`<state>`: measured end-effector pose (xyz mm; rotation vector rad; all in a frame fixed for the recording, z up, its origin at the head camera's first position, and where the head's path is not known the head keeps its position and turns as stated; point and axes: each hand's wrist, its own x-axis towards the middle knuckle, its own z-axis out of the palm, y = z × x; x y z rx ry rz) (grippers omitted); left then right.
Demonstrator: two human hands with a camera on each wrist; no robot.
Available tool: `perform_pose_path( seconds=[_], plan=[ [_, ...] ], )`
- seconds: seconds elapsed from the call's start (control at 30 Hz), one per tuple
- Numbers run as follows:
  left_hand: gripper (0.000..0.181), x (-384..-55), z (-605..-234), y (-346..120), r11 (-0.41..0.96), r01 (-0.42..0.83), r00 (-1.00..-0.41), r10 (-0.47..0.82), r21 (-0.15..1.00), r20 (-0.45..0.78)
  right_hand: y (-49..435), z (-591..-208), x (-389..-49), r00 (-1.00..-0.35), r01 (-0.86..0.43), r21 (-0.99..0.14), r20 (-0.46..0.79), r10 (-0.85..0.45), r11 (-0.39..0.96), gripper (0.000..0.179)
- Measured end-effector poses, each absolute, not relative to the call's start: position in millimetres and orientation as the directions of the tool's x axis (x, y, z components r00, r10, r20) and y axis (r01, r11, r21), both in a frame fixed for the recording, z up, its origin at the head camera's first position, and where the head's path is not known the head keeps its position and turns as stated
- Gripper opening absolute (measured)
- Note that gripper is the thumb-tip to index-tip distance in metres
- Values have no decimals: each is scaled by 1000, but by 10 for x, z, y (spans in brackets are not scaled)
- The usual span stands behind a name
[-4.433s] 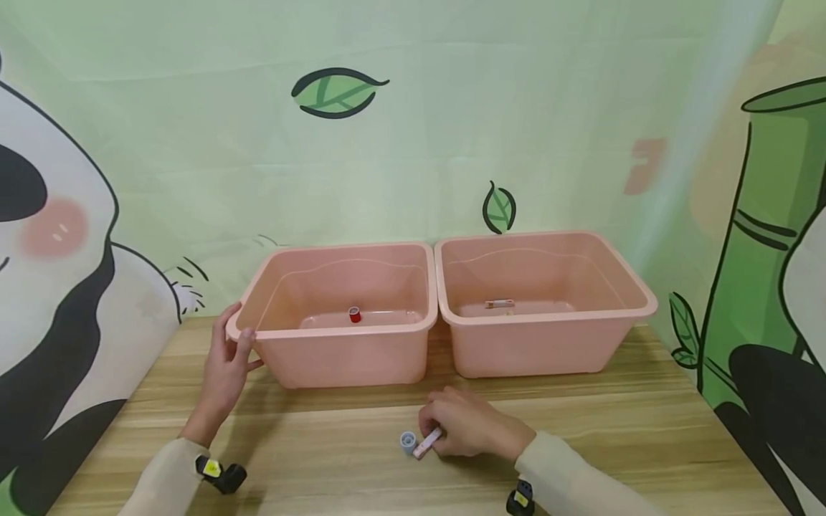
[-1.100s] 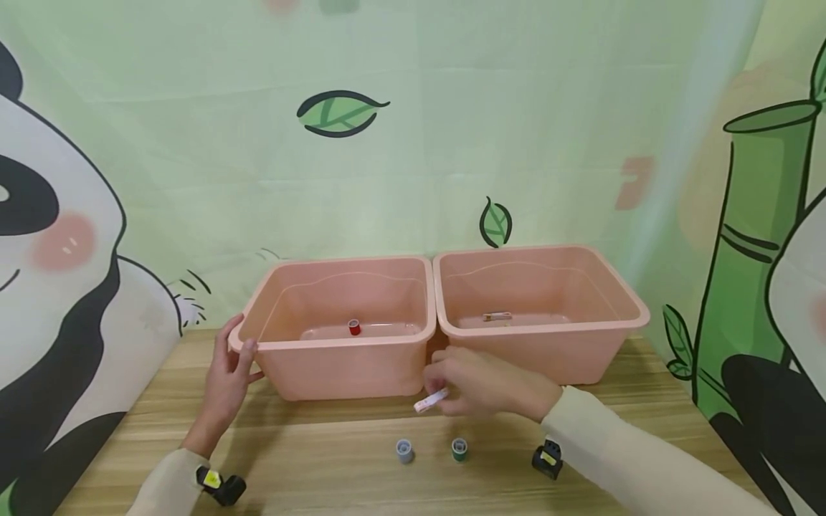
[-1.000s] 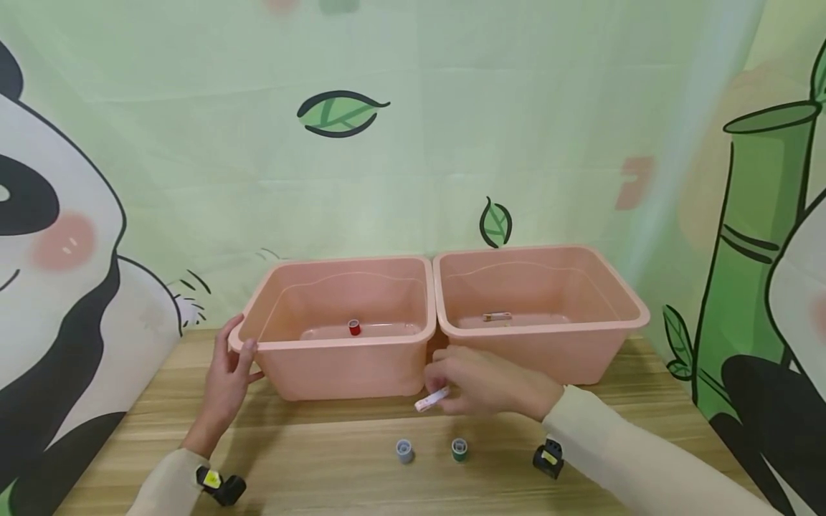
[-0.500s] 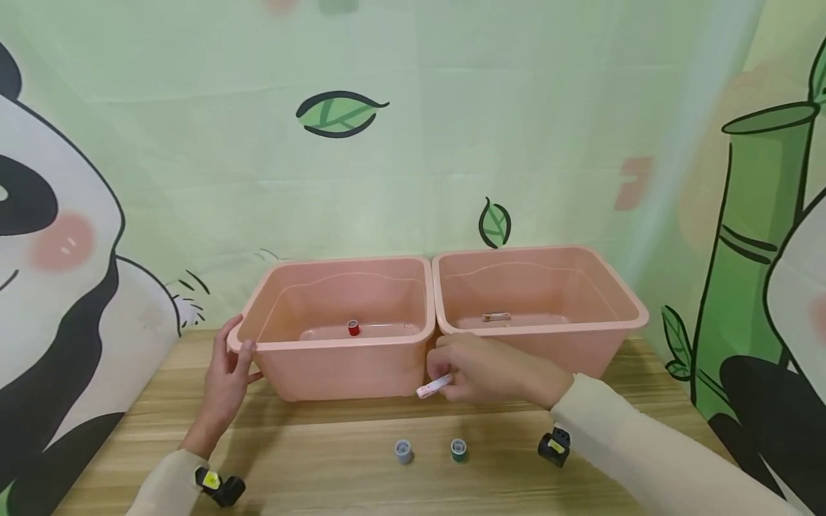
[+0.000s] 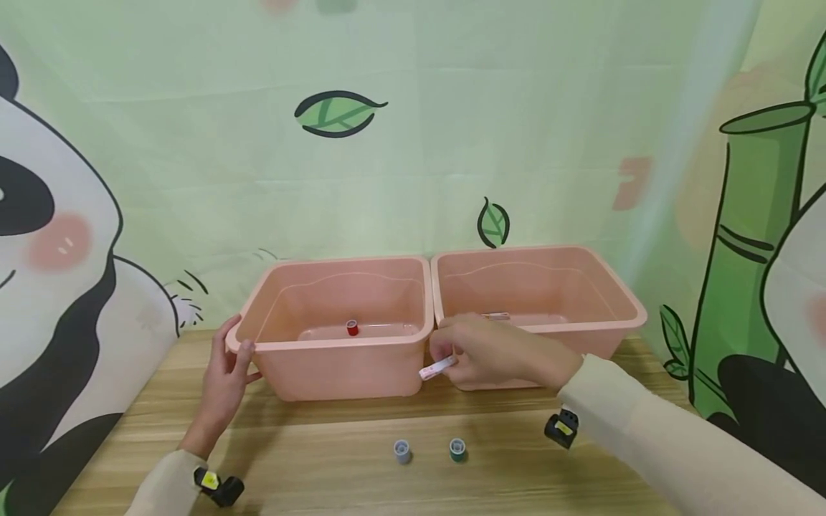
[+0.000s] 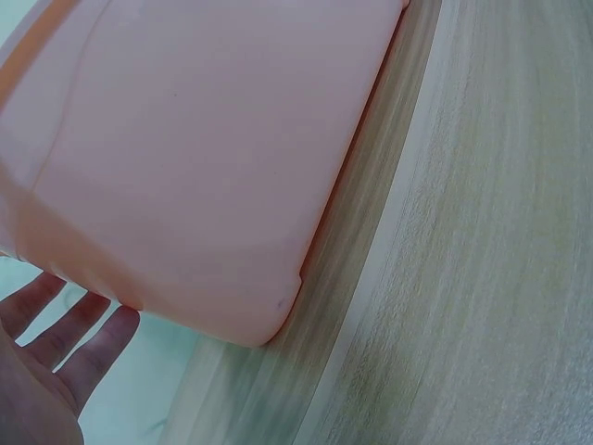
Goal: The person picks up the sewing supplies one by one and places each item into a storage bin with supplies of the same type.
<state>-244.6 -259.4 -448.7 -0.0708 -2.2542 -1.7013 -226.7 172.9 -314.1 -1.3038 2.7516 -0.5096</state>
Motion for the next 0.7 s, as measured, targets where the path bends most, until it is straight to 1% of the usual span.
perform_pose_path(
  seconds=[0.07,0.23,0.7],
  plan=[
    [61,-2450,-4491,-2597,294,228,-948,-150,928,280,1736,-3109,-2276,-632,-750,-328,98,-769,575,11],
    [60,-2456,-4497,-2600,300,229,-947,-153,926,284,1748,-3035,-2307,-609,-776,-296,122,-783,557,13],
    [59,-2449,-4487,-2592,321,212,-948,-163,923,274,1766,-2937,-2375,-603,-785,-275,139,-785,555,14]
  ],
)
